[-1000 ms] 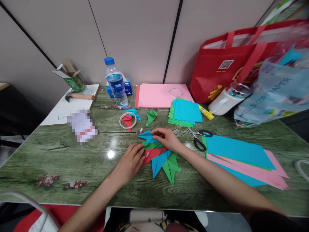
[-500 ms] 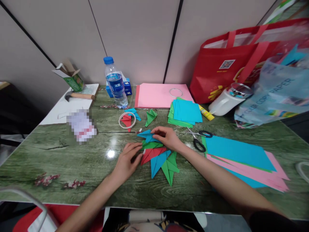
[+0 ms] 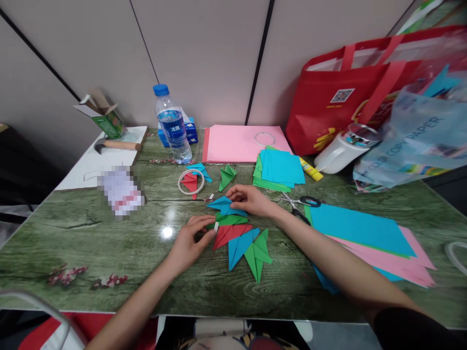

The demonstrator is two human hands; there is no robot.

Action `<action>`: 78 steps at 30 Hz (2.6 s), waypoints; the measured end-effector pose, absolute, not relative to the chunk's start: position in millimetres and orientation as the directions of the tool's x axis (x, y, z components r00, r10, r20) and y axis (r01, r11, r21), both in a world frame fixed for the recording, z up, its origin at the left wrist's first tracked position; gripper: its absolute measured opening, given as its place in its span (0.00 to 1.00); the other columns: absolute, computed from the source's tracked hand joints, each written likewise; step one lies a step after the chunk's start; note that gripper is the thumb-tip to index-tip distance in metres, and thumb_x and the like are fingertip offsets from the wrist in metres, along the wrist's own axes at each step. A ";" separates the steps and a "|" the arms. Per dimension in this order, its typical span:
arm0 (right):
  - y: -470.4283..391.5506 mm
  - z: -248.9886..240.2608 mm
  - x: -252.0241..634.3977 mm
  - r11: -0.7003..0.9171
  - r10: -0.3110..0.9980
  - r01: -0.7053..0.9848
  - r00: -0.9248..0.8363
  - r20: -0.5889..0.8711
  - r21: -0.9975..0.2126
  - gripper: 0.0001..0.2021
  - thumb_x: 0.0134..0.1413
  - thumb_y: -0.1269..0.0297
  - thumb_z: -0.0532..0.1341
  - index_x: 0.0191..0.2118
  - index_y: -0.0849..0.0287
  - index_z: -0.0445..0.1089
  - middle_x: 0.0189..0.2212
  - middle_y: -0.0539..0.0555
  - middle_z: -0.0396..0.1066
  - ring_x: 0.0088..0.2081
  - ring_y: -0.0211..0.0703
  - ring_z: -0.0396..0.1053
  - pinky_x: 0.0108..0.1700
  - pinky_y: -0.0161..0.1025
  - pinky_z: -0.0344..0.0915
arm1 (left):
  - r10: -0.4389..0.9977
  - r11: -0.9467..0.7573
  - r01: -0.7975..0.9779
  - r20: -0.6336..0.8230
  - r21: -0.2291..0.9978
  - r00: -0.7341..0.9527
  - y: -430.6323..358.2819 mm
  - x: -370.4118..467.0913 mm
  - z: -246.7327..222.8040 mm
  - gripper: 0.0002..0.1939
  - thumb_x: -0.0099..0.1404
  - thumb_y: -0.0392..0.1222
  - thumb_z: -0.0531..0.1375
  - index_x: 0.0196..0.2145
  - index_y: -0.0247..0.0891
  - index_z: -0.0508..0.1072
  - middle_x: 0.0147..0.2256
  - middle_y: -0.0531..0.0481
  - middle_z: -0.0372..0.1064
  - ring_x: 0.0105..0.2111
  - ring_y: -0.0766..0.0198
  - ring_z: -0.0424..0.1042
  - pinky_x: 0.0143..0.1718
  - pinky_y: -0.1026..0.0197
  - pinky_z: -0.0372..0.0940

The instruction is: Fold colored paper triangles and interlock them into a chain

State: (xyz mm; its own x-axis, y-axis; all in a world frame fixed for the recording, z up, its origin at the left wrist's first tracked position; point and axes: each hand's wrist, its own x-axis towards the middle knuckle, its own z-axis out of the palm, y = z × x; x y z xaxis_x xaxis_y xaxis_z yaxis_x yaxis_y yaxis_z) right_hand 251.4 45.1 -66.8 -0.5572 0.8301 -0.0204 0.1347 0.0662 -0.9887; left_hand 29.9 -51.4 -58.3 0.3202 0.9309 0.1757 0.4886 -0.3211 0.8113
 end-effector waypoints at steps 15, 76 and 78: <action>48.1 -55.6 249.0 0.113 0.797 0.210 -0.603 -0.037 -0.971 0.12 0.44 0.72 0.65 0.37 0.60 0.67 0.32 0.51 0.70 0.32 0.37 0.69 0.33 0.35 0.65 | 0.958 -0.160 0.427 0.036 0.890 0.283 -50.6 29.1 -58.1 0.15 0.62 0.44 0.58 0.46 0.39 0.72 0.47 0.44 0.70 0.47 0.57 0.68 0.45 0.55 0.65; 17.8 -61.8 255.2 -0.096 0.883 0.193 -0.436 -0.173 -0.977 0.14 0.40 0.64 0.66 0.35 0.60 0.65 0.26 0.49 0.68 0.27 0.37 0.67 0.19 0.31 0.66 | 0.894 -0.447 0.588 0.334 0.674 0.298 -56.6 50.2 -66.7 0.12 0.65 0.37 0.55 0.46 0.39 0.71 0.48 0.44 0.69 0.48 0.57 0.66 0.51 0.48 0.63; 16.4 -60.5 257.5 -0.120 0.878 0.179 -0.440 -0.188 -0.977 0.14 0.39 0.63 0.67 0.34 0.59 0.65 0.26 0.49 0.67 0.27 0.37 0.67 0.20 0.31 0.66 | 0.896 -0.445 0.584 0.327 0.679 0.301 -56.6 50.0 -66.5 0.13 0.64 0.37 0.55 0.47 0.39 0.71 0.49 0.44 0.69 0.49 0.57 0.66 0.52 0.47 0.62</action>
